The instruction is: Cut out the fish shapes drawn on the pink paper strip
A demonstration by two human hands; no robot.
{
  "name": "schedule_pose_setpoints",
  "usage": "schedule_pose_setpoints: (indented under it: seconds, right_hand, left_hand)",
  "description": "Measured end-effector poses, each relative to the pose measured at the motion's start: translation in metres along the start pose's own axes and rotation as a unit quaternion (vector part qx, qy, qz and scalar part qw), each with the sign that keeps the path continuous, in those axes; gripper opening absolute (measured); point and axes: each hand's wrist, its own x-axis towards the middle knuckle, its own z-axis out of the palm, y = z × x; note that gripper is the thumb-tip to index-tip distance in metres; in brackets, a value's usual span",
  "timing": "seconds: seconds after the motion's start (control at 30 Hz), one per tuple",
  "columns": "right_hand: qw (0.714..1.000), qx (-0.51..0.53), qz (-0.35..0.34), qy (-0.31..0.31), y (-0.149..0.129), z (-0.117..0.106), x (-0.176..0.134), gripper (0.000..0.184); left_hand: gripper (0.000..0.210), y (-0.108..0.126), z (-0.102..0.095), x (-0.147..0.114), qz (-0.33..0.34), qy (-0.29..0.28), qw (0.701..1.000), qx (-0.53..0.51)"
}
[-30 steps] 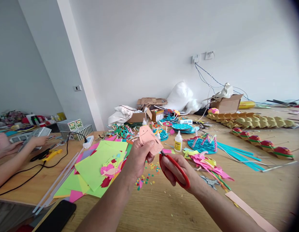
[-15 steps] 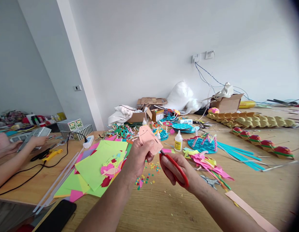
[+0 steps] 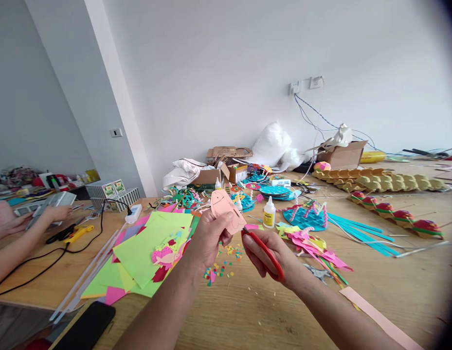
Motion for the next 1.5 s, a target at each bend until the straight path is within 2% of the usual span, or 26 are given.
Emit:
schedule_pose_setpoints:
  seconds: [0.27, 0.93, 1.13, 1.2, 1.37, 1.5]
  right_hand:
    - [1.000, -0.011, 0.027, -0.002, 0.001, -0.001, 0.002, 0.057]
    - [0.999, -0.035, 0.025, 0.000, 0.001, -0.003, 0.001, 0.052]
    - [0.999, -0.039, 0.026, -0.011, 0.000, -0.001, 0.001, 0.047]
    - [0.999, -0.038, 0.027, -0.015, 0.001, 0.000, 0.000, 0.046]
    - [1.000, -0.021, -0.008, -0.014, 0.004, -0.001, 0.001, 0.048]
    - [0.999, 0.003, -0.046, -0.002, 0.007, 0.000, 0.002, 0.050]
  left_hand:
    - [0.022, 0.001, -0.011, 0.002, 0.019, 0.023, 0.999, 0.022]
    - [0.021, 0.001, -0.009, 0.001, -0.008, 0.013, 1.000, 0.011]
    - [0.020, 0.003, -0.015, 0.004, 0.011, 0.072, 0.997, -0.001]
    - [0.016, 0.003, -0.016, 0.005, 0.022, 0.070, 0.997, -0.001]
    - [0.012, 0.002, -0.014, 0.006, 0.026, 0.056, 0.998, -0.025]
    - [0.019, 0.003, -0.009, 0.005, 0.006, 0.048, 0.998, -0.042]
